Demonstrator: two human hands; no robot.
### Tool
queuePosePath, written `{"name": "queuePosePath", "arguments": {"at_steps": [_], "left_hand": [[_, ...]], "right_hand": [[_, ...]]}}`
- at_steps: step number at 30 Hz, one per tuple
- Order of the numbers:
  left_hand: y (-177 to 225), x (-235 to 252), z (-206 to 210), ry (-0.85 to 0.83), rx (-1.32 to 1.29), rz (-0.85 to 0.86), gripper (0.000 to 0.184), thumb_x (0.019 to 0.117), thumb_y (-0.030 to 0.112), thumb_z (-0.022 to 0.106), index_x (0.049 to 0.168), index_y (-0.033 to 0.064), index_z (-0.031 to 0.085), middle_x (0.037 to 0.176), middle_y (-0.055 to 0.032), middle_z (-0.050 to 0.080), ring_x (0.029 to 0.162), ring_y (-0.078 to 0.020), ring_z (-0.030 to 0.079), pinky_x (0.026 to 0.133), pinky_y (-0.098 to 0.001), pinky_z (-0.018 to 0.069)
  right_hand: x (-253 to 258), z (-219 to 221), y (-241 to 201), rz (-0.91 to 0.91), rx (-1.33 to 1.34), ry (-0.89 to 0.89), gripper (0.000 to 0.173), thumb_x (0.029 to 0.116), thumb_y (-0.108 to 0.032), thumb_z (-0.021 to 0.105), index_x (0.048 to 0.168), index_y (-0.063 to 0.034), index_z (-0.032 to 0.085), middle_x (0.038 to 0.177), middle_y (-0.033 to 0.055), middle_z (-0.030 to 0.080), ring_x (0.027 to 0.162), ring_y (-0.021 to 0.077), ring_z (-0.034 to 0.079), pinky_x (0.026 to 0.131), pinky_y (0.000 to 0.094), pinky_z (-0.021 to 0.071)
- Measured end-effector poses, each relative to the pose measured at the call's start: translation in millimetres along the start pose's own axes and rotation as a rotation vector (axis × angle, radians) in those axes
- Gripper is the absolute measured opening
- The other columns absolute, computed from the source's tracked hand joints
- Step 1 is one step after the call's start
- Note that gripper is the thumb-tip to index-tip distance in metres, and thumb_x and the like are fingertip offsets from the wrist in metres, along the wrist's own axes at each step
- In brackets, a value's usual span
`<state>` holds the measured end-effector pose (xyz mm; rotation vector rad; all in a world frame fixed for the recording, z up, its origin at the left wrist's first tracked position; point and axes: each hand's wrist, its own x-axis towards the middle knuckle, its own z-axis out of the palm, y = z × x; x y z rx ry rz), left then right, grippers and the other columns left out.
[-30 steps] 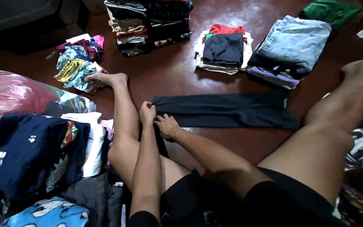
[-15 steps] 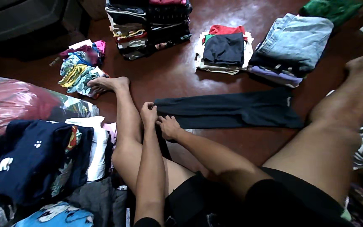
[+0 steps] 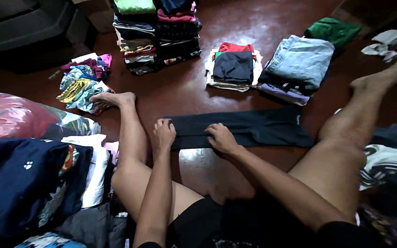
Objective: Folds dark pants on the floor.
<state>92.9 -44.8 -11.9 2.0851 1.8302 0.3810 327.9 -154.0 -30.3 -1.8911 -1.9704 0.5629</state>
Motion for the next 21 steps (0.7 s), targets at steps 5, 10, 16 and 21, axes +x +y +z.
{"name": "queuePosePath", "arguments": {"at_steps": [5, 10, 16, 21], "left_hand": [[-17.5, -0.9, 53.8, 0.052, -0.059, -0.141, 0.045, 0.1041, 0.035, 0.054, 0.142, 0.0111, 0.059, 0.163, -0.0217, 0.034, 0.149, -0.0438, 0.032, 0.118, -0.0645, 0.0285], [-10.3, 14.5, 46.0, 0.028, 0.006, -0.405, 0.083, 0.0994, 0.038, 0.064, 0.162, 0.0017, 0.022, 0.16, -0.0291, 0.032, 0.145, -0.0481, 0.036, 0.113, -0.0632, 0.0361], [1.9, 23.1, -11.4, -0.392, -0.116, -0.54, 0.064, 0.0904, 0.031, 0.079, 0.135, -0.0083, 0.056, 0.138, -0.0262, 0.059, 0.131, -0.0366, 0.057, 0.11, -0.0523, 0.0451], [-46.1, 39.5, 2.3, -0.441, -0.59, -0.45, 0.05, 0.0953, 0.021, 0.073, 0.138, 0.0, 0.057, 0.125, -0.0197, 0.068, 0.114, -0.0281, 0.067, 0.1, -0.0463, 0.0547]], "right_hand": [[-28.0, -8.8, 74.8, 0.114, -0.086, -0.156, 0.035, 0.0964, -0.027, 0.061, 0.129, -0.0167, 0.069, 0.15, 0.0054, 0.055, 0.138, 0.034, 0.049, 0.104, 0.0594, 0.0438], [-50.4, 4.2, 88.0, 0.08, 0.008, -0.099, 0.037, 0.0965, -0.028, 0.061, 0.13, -0.015, 0.068, 0.158, 0.003, 0.049, 0.148, 0.0286, 0.041, 0.114, 0.0552, 0.0381], [-45.2, 4.7, 77.1, 0.132, 0.046, -0.076, 0.034, 0.0961, -0.029, 0.062, 0.126, -0.0153, 0.07, 0.157, 0.0042, 0.049, 0.148, 0.0295, 0.04, 0.115, 0.0565, 0.0355], [-48.7, -3.8, 81.2, 0.123, 0.133, -0.025, 0.035, 0.0999, -0.033, 0.058, 0.128, -0.0159, 0.07, 0.144, 0.0052, 0.061, 0.142, 0.0276, 0.048, 0.114, 0.0534, 0.0395]]}}
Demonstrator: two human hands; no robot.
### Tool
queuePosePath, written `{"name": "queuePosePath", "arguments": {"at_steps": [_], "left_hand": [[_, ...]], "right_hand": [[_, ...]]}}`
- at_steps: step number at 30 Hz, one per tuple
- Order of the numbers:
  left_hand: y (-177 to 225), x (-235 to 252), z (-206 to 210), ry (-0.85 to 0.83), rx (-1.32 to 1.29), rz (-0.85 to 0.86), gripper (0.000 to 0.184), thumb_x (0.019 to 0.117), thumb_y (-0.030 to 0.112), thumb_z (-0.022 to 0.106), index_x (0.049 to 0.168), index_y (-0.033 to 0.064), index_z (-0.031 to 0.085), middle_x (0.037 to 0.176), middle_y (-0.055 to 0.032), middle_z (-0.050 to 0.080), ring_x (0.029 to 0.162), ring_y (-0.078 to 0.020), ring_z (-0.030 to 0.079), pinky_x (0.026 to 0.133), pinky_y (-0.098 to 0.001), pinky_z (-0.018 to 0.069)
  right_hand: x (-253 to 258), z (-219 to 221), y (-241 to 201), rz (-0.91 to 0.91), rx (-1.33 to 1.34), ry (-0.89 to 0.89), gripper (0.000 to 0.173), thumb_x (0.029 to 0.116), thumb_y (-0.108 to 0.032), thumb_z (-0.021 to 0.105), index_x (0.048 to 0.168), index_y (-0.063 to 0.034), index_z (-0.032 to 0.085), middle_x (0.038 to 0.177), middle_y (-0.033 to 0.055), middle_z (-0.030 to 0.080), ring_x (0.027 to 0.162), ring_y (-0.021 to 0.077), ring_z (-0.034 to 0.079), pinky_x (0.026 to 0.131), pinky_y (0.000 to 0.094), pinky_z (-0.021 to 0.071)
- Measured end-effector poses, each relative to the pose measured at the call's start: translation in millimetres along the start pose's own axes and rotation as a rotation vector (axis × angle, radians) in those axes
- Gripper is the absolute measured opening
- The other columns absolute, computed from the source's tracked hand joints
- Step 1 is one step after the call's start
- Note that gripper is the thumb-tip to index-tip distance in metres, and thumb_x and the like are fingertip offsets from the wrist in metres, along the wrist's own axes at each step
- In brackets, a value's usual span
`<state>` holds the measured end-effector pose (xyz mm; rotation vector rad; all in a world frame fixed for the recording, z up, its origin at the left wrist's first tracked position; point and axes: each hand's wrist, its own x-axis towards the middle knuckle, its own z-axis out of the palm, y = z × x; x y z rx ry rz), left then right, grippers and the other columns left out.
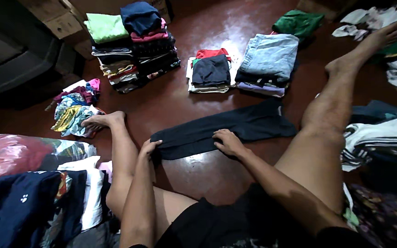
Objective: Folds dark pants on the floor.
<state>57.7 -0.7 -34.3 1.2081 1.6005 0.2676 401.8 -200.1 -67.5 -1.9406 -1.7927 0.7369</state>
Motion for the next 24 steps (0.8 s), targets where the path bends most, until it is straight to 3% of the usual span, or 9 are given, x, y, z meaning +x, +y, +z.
{"name": "queuePosePath", "arguments": {"at_steps": [4, 11, 14, 18, 21, 24], "left_hand": [[8.1, -14.0, -13.4, -0.094, -0.232, 0.112, 0.046, 0.1051, 0.02, 0.058, 0.146, 0.0043, 0.044, 0.118, -0.0169, 0.069, 0.101, -0.0228, 0.07, 0.087, -0.0401, 0.0595], [36.9, -53.5, -21.8, 0.142, -0.375, 0.157, 0.044, 0.1051, 0.015, 0.054, 0.147, 0.0079, 0.044, 0.122, -0.015, 0.064, 0.099, -0.0193, 0.066, 0.084, -0.0383, 0.056], [47.6, -63.8, -20.1, 0.184, -0.257, 0.147, 0.039, 0.1054, 0.021, 0.052, 0.142, 0.0066, 0.051, 0.118, -0.0147, 0.065, 0.096, -0.0191, 0.064, 0.083, -0.0384, 0.0544], [78.6, -77.2, 4.5, 0.119, 0.174, 0.205, 0.049, 0.104, 0.018, 0.061, 0.147, 0.0003, 0.045, 0.136, -0.028, 0.058, 0.122, -0.0391, 0.06, 0.104, -0.0559, 0.0475], [82.1, -57.8, 36.2, 0.132, 0.393, 0.297, 0.05, 0.0969, 0.025, 0.071, 0.139, 0.004, 0.054, 0.128, -0.026, 0.063, 0.116, -0.0427, 0.063, 0.097, -0.0643, 0.05], [88.2, -56.8, 77.2, 0.13, 0.427, 0.326, 0.049, 0.0964, 0.026, 0.071, 0.138, 0.0069, 0.054, 0.122, -0.0257, 0.065, 0.109, -0.0437, 0.065, 0.091, -0.0649, 0.0525]], "right_hand": [[-4.9, -14.1, -3.3, 0.004, 0.088, 0.093, 0.031, 0.0998, -0.03, 0.062, 0.122, -0.013, 0.073, 0.133, 0.0065, 0.067, 0.135, 0.0268, 0.055, 0.112, 0.051, 0.0431], [-20.6, -61.9, 1.7, 0.056, 0.199, 0.221, 0.028, 0.0985, -0.022, 0.068, 0.123, -0.0104, 0.073, 0.126, 0.0127, 0.07, 0.123, 0.032, 0.062, 0.106, 0.0549, 0.0476], [-25.1, -78.5, 8.3, 0.083, 0.241, 0.276, 0.027, 0.0989, -0.02, 0.069, 0.123, -0.0075, 0.072, 0.125, 0.0141, 0.07, 0.119, 0.0305, 0.066, 0.105, 0.055, 0.0505], [-27.5, -87.5, 11.7, 0.117, 0.241, 0.302, 0.027, 0.0987, -0.019, 0.07, 0.122, -0.0071, 0.072, 0.12, 0.0142, 0.071, 0.113, 0.0295, 0.068, 0.101, 0.0546, 0.0526], [-27.3, -87.6, 11.8, 0.134, 0.237, 0.272, 0.026, 0.0981, -0.02, 0.071, 0.122, -0.0088, 0.072, 0.118, 0.0124, 0.072, 0.11, 0.0272, 0.069, 0.099, 0.0534, 0.0537], [-27.4, -86.2, 12.9, 0.117, 0.236, 0.235, 0.027, 0.0975, -0.02, 0.071, 0.122, -0.0086, 0.072, 0.118, 0.0119, 0.072, 0.11, 0.0263, 0.069, 0.099, 0.0528, 0.0539]]}}
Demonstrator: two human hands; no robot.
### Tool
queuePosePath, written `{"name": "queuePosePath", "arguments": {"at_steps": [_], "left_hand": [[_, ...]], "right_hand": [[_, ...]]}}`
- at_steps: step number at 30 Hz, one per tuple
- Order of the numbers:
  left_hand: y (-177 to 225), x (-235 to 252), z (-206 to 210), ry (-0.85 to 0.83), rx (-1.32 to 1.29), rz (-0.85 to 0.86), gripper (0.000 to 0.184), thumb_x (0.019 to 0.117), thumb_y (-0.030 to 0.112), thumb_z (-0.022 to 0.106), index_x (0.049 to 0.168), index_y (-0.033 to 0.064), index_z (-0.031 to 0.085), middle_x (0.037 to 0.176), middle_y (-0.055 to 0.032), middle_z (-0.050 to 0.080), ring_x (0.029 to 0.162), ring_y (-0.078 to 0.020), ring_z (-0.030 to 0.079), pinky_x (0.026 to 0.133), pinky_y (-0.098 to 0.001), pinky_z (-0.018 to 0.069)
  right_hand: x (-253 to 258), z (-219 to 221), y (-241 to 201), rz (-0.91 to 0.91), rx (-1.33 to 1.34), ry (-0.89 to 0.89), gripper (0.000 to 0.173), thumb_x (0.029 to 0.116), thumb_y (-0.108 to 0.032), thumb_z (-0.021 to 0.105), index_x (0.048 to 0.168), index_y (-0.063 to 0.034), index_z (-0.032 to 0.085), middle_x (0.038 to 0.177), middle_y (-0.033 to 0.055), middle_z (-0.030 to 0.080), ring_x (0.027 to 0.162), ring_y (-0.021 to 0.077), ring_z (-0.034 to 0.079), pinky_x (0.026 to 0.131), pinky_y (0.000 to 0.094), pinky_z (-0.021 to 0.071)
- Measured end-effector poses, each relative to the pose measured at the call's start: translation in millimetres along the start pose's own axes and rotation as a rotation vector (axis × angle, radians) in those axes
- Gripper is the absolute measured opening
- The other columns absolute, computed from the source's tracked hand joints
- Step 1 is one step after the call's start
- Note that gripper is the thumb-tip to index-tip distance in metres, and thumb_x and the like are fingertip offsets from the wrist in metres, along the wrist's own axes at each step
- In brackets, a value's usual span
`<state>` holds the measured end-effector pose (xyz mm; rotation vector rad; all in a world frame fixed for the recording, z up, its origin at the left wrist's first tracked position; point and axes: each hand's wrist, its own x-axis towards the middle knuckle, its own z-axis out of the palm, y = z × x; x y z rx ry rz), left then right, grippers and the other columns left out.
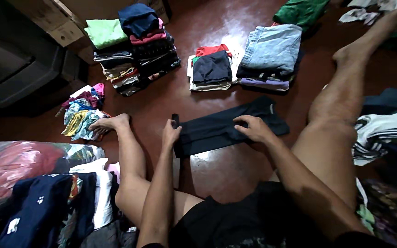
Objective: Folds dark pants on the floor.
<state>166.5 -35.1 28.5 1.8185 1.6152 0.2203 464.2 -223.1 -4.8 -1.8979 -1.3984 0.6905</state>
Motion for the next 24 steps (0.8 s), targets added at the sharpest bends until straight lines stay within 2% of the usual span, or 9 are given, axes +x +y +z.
{"name": "queuePosePath", "arguments": {"at_steps": [5, 10, 14, 18, 24], "left_hand": [[33.1, -1.6, 59.6, -0.054, 0.01, -0.042, 0.057, 0.0956, 0.026, 0.071, 0.144, 0.0069, 0.048, 0.119, -0.0265, 0.067, 0.111, -0.0428, 0.066, 0.094, -0.0622, 0.053], [29.5, 6.5, 100.8, -0.095, 0.149, -0.085, 0.059, 0.0935, 0.028, 0.07, 0.145, 0.0086, 0.047, 0.125, -0.0213, 0.067, 0.118, -0.0376, 0.065, 0.098, -0.059, 0.0527], [29.6, 0.4, 103.7, -0.059, 0.181, -0.086, 0.053, 0.0962, 0.032, 0.066, 0.142, 0.0101, 0.051, 0.122, -0.0193, 0.069, 0.116, -0.0363, 0.067, 0.096, -0.0591, 0.0533], [34.3, -6.6, 99.0, 0.001, 0.146, -0.06, 0.042, 0.0965, 0.032, 0.065, 0.133, 0.0112, 0.059, 0.113, -0.0176, 0.071, 0.109, -0.0368, 0.068, 0.091, -0.061, 0.0539], [66.7, -36.5, 110.8, 0.069, 0.063, 0.065, 0.042, 0.0959, 0.029, 0.067, 0.132, 0.0093, 0.059, 0.106, -0.0179, 0.072, 0.099, -0.0367, 0.07, 0.084, -0.0607, 0.0562]], "right_hand": [[0.9, -3.1, 4.0, -0.017, -0.005, -0.032, 0.027, 0.0979, -0.022, 0.071, 0.122, -0.0089, 0.072, 0.117, 0.011, 0.072, 0.106, 0.0245, 0.07, 0.098, 0.0505, 0.0555], [-0.7, -10.2, 8.5, 0.009, -0.001, -0.031, 0.027, 0.0982, -0.023, 0.071, 0.122, -0.0095, 0.072, 0.117, 0.0106, 0.072, 0.105, 0.0238, 0.07, 0.098, 0.0491, 0.0557], [-0.7, -14.5, 11.2, 0.019, -0.016, -0.039, 0.027, 0.0987, -0.022, 0.07, 0.122, -0.01, 0.072, 0.116, 0.01, 0.072, 0.105, 0.0243, 0.07, 0.097, 0.0495, 0.0555], [1.2, -13.5, 7.4, 0.017, -0.033, -0.029, 0.026, 0.099, -0.024, 0.07, 0.121, -0.01, 0.072, 0.115, 0.0103, 0.072, 0.105, 0.0253, 0.07, 0.097, 0.052, 0.0552], [0.2, -10.2, 8.7, 0.005, -0.03, -0.042, 0.026, 0.0985, -0.024, 0.07, 0.121, -0.0101, 0.072, 0.117, 0.0106, 0.072, 0.108, 0.026, 0.069, 0.099, 0.053, 0.0542]]}}
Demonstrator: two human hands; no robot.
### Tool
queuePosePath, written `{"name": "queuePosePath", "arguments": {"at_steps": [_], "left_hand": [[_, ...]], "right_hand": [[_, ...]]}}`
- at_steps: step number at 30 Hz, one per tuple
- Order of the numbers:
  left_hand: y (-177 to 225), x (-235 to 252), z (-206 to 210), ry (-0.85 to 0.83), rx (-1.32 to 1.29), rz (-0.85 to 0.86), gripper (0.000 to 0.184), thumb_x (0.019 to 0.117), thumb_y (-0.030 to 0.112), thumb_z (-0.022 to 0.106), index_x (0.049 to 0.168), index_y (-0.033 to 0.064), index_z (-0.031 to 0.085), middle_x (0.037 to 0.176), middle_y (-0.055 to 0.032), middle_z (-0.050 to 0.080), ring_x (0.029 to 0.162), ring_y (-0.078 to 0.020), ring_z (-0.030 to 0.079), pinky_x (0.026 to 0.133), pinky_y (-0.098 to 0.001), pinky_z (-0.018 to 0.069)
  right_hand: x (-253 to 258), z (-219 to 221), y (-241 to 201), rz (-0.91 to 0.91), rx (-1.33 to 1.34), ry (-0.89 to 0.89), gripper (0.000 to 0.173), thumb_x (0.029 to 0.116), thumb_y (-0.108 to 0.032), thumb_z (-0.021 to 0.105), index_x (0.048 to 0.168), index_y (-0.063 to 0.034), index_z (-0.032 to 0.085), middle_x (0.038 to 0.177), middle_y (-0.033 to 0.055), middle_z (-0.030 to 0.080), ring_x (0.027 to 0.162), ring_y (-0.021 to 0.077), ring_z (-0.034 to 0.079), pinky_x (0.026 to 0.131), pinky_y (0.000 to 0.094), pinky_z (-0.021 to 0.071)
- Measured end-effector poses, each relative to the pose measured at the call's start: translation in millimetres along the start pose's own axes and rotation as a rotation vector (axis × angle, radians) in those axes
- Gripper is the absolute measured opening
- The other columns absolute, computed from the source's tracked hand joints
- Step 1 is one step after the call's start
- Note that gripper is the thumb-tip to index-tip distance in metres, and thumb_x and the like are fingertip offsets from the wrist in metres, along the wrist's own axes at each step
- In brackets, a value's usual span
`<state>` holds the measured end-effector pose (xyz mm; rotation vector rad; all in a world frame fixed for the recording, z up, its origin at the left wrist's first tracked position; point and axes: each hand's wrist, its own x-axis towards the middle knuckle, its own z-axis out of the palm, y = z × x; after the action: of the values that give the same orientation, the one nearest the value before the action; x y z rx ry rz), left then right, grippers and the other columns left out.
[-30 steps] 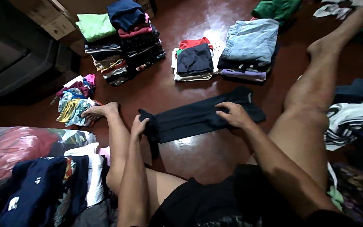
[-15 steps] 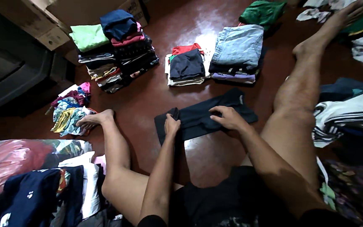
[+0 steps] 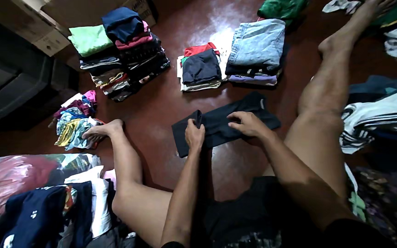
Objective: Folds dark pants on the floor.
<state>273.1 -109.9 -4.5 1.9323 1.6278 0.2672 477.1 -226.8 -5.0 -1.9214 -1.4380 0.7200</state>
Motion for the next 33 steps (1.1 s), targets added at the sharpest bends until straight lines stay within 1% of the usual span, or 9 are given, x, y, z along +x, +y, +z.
{"name": "queuePosePath", "arguments": {"at_steps": [7, 11, 15, 20, 23, 25, 27, 29, 33], "left_hand": [[15.7, -0.5, 52.4, -0.1, 0.068, 0.002, 0.04, 0.0982, 0.031, 0.064, 0.135, 0.0139, 0.06, 0.12, -0.0135, 0.071, 0.11, -0.0322, 0.069, 0.092, -0.057, 0.0556], [21.5, -1.6, 54.8, -0.066, 0.02, -0.008, 0.042, 0.0988, 0.031, 0.064, 0.135, 0.0106, 0.058, 0.119, -0.0171, 0.07, 0.11, -0.035, 0.068, 0.092, -0.0586, 0.0545], [16.4, 1.5, 51.6, -0.234, -0.133, 0.102, 0.06, 0.0966, 0.045, 0.069, 0.141, 0.0074, 0.054, 0.113, -0.0161, 0.071, 0.106, -0.0331, 0.068, 0.094, -0.0568, 0.0548], [-17.9, 4.2, 30.5, 0.056, -0.077, 0.175, 0.038, 0.1062, 0.035, 0.05, 0.132, 0.0113, 0.065, 0.129, -0.0152, 0.066, 0.118, -0.0332, 0.063, 0.1, -0.0586, 0.0504], [-52.2, 8.5, 22.0, 0.261, 0.043, -0.033, 0.045, 0.0988, 0.032, 0.059, 0.139, 0.0113, 0.061, 0.146, -0.0219, 0.052, 0.132, -0.0443, 0.051, 0.104, -0.0641, 0.0427], [-67.2, 10.0, 18.0, 0.25, 0.071, -0.211, 0.065, 0.095, 0.037, 0.065, 0.151, 0.0085, 0.048, 0.155, -0.0256, 0.041, 0.14, -0.0472, 0.042, 0.109, -0.0642, 0.0398], [-73.7, 9.8, 12.5, 0.184, 0.107, -0.294, 0.077, 0.0949, 0.041, 0.066, 0.157, 0.0055, 0.038, 0.157, -0.0266, 0.038, 0.143, -0.0465, 0.039, 0.111, -0.0611, 0.039], [-73.4, 13.2, 3.7, 0.124, 0.11, -0.308, 0.077, 0.0965, 0.044, 0.065, 0.155, 0.0023, 0.04, 0.154, -0.0276, 0.042, 0.141, -0.0456, 0.042, 0.112, -0.0582, 0.0412], [-73.5, 28.8, -16.5, -0.108, 0.015, -0.301, 0.069, 0.0963, 0.041, 0.069, 0.146, -0.0019, 0.047, 0.137, -0.0269, 0.06, 0.13, -0.0401, 0.057, 0.109, -0.0569, 0.0465]], "right_hand": [[-0.9, -3.2, 1.0, 0.065, 0.014, -0.038, 0.029, 0.098, -0.025, 0.071, 0.124, -0.0108, 0.071, 0.119, 0.0091, 0.072, 0.107, 0.0227, 0.07, 0.099, 0.0488, 0.0553], [-1.8, -5.4, 3.5, 0.07, -0.008, -0.068, 0.03, 0.0985, -0.026, 0.071, 0.124, -0.0105, 0.07, 0.119, 0.01, 0.071, 0.107, 0.0243, 0.07, 0.098, 0.0495, 0.0554], [0.1, -1.5, 2.5, 0.055, -0.007, -0.058, 0.029, 0.0981, -0.026, 0.071, 0.123, -0.0112, 0.071, 0.117, 0.0101, 0.072, 0.103, 0.0247, 0.07, 0.095, 0.0509, 0.0565], [0.0, 23.3, 0.0, -0.011, -0.071, 0.013, 0.032, 0.0968, -0.029, 0.07, 0.125, -0.0131, 0.071, 0.124, 0.0095, 0.07, 0.117, 0.0279, 0.066, 0.101, 0.0547, 0.0526], [5.4, 56.8, -13.3, -0.131, -0.192, 0.039, 0.046, 0.0971, -0.038, 0.067, 0.139, -0.0192, 0.064, 0.151, 0.0043, 0.055, 0.14, 0.0274, 0.05, 0.111, 0.056, 0.0428], [10.7, 77.5, -19.8, -0.168, -0.285, -0.027, 0.056, 0.0988, -0.049, 0.061, 0.149, -0.0249, 0.055, 0.164, 0.002, 0.04, 0.154, 0.0283, 0.031, 0.12, 0.0646, 0.0254], [16.1, 94.7, -17.8, -0.125, -0.34, -0.123, 0.063, 0.0994, -0.057, 0.055, 0.154, -0.0269, 0.049, 0.168, 0.002, 0.033, 0.158, 0.0327, 0.017, 0.12, 0.074, 0.0101], [20.5, 107.2, -8.6, -0.052, -0.361, -0.209, 0.07, 0.0995, -0.063, 0.051, 0.158, -0.0246, 0.044, 0.17, 0.0029, 0.028, 0.159, 0.0363, 0.01, 0.118, 0.0779, 0.003], [18.1, 115.2, 6.4, -0.033, -0.366, -0.239, 0.075, 0.099, -0.067, 0.048, 0.161, -0.0254, 0.037, 0.173, -0.0022, 0.018, 0.16, 0.0337, 0.002, 0.119, 0.0767, 0.0004]]}}
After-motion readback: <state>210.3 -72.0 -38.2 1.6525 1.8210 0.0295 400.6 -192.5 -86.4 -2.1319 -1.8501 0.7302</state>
